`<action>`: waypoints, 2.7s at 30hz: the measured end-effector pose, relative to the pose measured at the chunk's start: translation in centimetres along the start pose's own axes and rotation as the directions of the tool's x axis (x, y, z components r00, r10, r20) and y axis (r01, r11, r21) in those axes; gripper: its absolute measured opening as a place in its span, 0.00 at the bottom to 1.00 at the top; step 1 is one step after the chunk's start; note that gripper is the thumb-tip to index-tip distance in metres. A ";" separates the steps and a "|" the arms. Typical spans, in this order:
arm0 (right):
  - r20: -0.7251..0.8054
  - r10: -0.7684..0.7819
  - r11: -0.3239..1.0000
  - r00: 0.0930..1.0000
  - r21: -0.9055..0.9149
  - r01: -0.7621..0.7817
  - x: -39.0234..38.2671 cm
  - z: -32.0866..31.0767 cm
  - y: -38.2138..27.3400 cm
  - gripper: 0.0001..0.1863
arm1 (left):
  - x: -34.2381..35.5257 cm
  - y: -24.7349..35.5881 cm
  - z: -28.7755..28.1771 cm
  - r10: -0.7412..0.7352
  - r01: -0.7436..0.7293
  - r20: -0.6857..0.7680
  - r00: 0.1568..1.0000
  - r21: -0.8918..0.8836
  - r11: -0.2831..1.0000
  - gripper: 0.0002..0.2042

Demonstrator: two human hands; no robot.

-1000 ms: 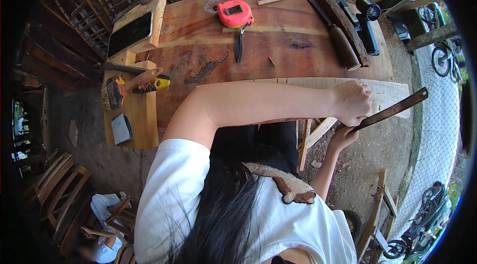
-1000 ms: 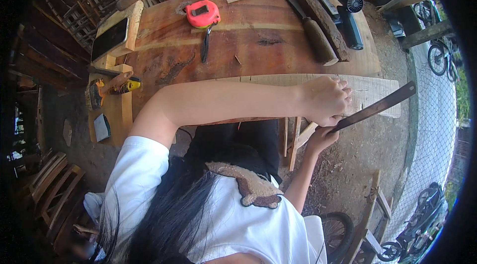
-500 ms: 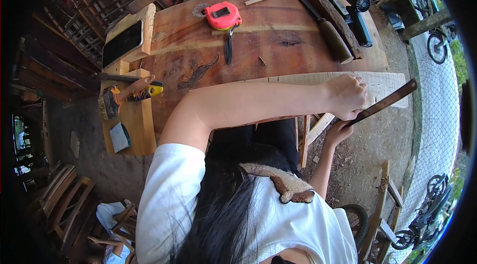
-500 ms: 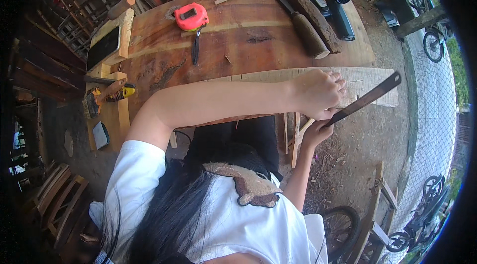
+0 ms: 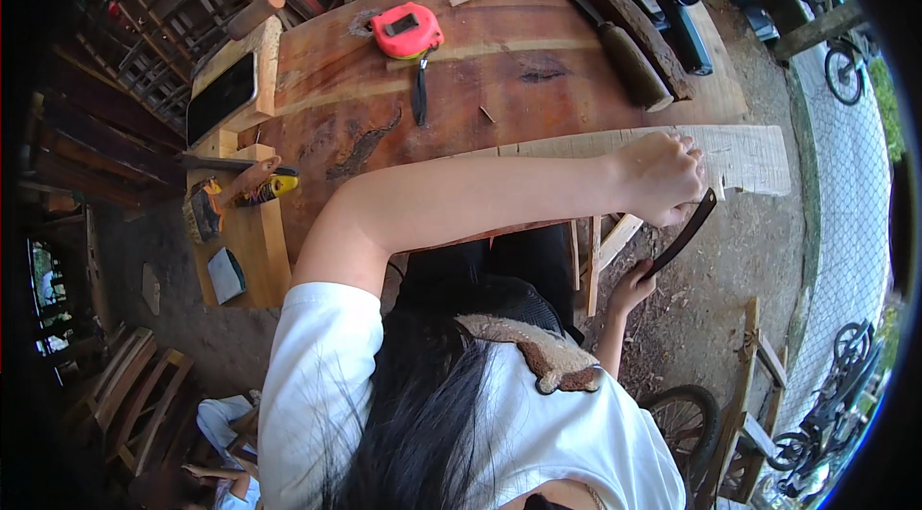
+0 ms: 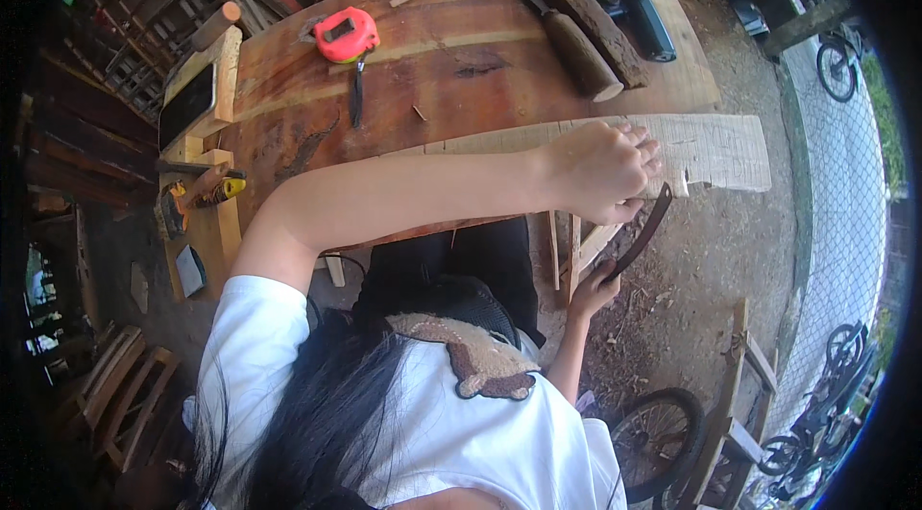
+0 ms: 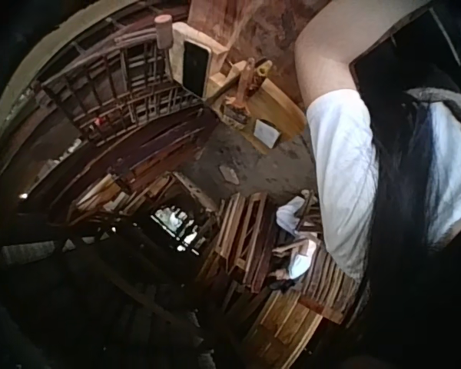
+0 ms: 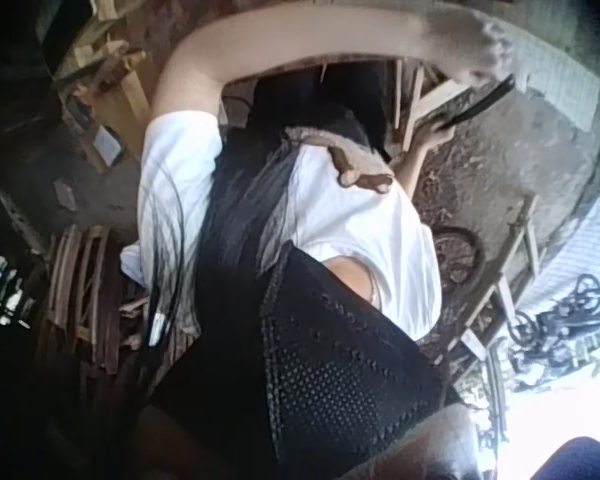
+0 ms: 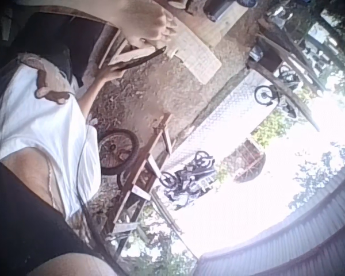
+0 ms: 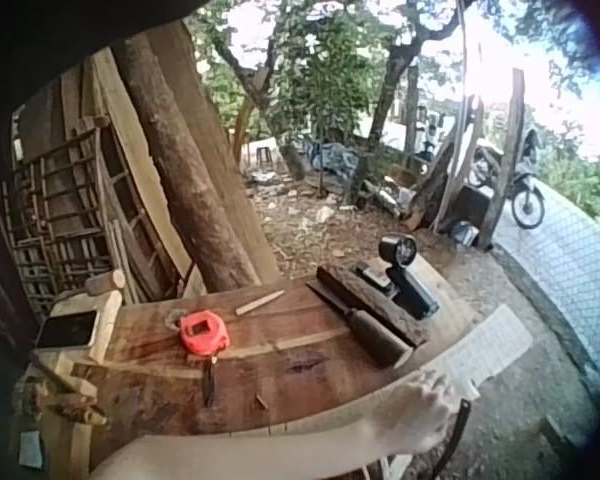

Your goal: Measuring, sawing, and sanding a piece of wood at a workbench.

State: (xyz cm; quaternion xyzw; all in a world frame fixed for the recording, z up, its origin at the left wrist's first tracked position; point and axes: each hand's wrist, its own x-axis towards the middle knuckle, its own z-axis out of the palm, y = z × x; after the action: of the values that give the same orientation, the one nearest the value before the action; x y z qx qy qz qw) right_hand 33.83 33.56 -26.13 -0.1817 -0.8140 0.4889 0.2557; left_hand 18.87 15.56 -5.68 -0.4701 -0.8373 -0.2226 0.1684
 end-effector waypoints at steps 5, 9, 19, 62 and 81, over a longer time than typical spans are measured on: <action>0.102 -0.087 0.995 0.991 -0.032 0.090 1.8 1.8 -4.1 0.22 | 0.3 -0.3 -0.4 -0.003 0.003 0.064 0.998 -0.001 1.000 0.20; 0.123 -0.022 1.000 0.992 0.006 0.022 4.6 2.7 -11.0 0.16 | -0.1 -0.5 -0.1 -0.003 0.004 0.016 1.000 -0.002 1.000 0.21; 0.036 -0.121 0.993 0.992 -0.009 0.122 2.1 3.5 -3.6 0.19 | 0.0 -0.4 -0.5 0.001 -0.004 0.021 1.000 0.099 0.995 0.23; 0.430 0.127 0.907 0.894 0.314 -0.280 4.5 -0.9 -10.6 0.25 | 0.4 -1.0 -1.8 -0.066 0.074 0.110 0.992 -0.071 0.995 0.26; 0.075 -0.149 0.989 0.986 0.019 0.148 4.5 2.2 -11.5 0.12 | 0.4 -1.0 -1.4 -0.059 0.063 0.096 0.994 -0.043 0.997 0.26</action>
State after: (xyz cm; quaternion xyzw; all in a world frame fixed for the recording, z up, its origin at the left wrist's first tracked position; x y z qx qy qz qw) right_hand 28.33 29.23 -15.71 -0.1002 -0.8310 0.4806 0.2615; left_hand 17.94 14.64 -4.47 -0.4579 -0.8530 -0.2243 0.1110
